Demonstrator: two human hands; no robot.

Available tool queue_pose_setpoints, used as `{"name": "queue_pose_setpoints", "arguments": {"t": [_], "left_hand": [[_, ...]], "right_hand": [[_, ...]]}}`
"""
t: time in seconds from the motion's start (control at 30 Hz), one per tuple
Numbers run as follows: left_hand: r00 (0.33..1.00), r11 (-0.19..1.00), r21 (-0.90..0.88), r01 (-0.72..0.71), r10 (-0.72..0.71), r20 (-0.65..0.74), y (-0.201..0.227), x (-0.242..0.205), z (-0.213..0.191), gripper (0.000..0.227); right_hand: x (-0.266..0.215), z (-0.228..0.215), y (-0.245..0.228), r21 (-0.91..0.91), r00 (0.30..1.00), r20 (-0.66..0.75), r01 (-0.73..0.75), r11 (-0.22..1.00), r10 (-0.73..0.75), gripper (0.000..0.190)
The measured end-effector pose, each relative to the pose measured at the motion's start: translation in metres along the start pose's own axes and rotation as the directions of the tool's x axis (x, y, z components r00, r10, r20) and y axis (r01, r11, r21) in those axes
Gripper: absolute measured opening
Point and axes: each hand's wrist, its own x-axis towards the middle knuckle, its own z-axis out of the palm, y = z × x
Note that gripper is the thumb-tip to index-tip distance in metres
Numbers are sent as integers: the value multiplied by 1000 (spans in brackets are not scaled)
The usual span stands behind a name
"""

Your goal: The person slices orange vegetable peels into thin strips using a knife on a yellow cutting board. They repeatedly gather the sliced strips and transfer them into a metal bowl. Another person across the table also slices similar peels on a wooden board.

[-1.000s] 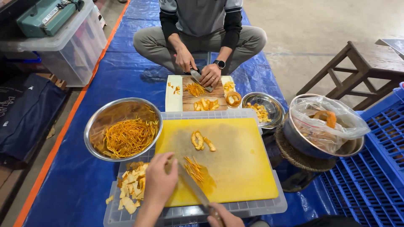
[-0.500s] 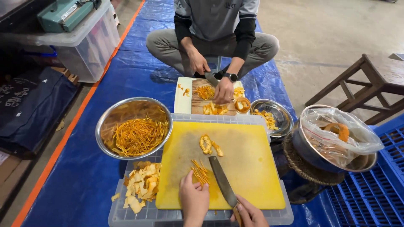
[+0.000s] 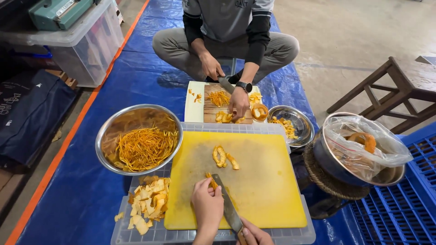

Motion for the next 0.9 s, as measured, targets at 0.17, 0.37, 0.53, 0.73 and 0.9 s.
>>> {"name": "queue_pose_setpoints", "arguments": {"t": [0.17, 0.37, 0.53, 0.73, 0.9], "left_hand": [[999, 998, 33, -45, 45, 20, 16, -2, -16, 38], [961, 955, 126, -269, 275, -36, 76, 13, -81, 35], [824, 854, 161, -495, 520, -224, 87, 70, -139, 27], [736, 783, 274, -558, 620, -272, 71, 123, -187, 25], [904, 843, 455, -289, 397, -162, 70, 133, -202, 30]], "right_hand": [[-7, 14, -4, 78, 995, 5, 101, 992, -101, 48], [-28, 77, -88, -274, 941, 235, 304, 912, -243, 48], [-64, 164, -161, -258, 908, 354, 324, 910, -223, 50], [-58, 206, -180, -173, 922, 367, 198, 965, -123, 51], [-40, 195, -174, -105, 953, 249, 205, 973, -174, 48]]}}
